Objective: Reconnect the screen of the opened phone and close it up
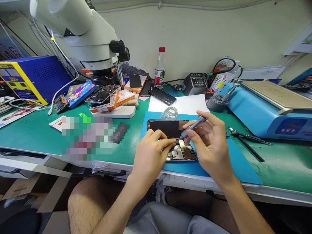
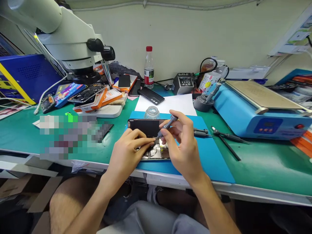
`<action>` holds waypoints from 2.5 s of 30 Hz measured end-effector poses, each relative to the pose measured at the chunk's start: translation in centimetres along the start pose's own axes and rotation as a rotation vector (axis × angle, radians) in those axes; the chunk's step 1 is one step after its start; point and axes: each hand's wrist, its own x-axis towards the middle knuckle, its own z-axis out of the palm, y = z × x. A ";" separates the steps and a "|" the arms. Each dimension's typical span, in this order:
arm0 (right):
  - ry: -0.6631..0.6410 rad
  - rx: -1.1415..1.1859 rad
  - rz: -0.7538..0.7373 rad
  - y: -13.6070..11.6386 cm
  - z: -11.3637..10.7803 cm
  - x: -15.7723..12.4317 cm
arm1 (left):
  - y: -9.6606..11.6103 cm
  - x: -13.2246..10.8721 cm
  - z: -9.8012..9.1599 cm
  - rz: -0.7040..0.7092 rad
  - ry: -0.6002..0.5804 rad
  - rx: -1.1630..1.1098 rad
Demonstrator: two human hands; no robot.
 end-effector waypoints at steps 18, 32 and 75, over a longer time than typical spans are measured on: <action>0.131 -0.462 -0.101 0.7 0.0 -0.1 | 0.8 -0.2 -0.4 -0.039 0.012 -0.078; 0.087 -0.545 -0.101 0.6 0.0 0.0 | 0.6 0.0 -0.1 -0.023 0.037 -0.022; -0.003 -0.085 -0.045 -0.1 0.0 -0.3 | -0.1 -0.1 -0.2 -0.051 -0.006 -0.142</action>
